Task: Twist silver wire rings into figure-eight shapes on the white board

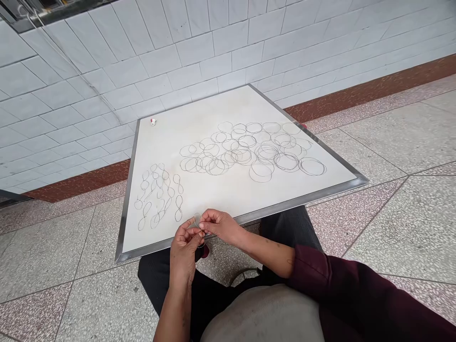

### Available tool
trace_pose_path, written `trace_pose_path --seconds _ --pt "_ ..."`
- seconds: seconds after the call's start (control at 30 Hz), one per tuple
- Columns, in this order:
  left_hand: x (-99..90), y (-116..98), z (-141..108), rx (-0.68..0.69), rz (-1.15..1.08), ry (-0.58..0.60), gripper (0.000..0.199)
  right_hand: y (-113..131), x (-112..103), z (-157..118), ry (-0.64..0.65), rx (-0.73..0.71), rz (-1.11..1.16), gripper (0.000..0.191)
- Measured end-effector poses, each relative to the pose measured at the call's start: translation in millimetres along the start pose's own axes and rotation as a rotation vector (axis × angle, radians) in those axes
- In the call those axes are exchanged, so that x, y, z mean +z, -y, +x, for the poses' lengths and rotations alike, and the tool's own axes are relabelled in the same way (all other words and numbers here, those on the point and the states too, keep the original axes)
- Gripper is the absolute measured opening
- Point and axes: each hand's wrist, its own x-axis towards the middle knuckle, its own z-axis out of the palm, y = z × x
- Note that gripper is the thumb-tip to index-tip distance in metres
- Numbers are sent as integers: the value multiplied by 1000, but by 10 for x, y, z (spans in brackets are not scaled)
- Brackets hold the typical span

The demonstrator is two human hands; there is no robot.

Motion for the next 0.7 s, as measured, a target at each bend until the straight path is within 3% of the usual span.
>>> trace_pose_path --seconds 0.7 --pt "-22 -2 53 -92 -14 53 57 -37 -12 30 33 -15 21 23"
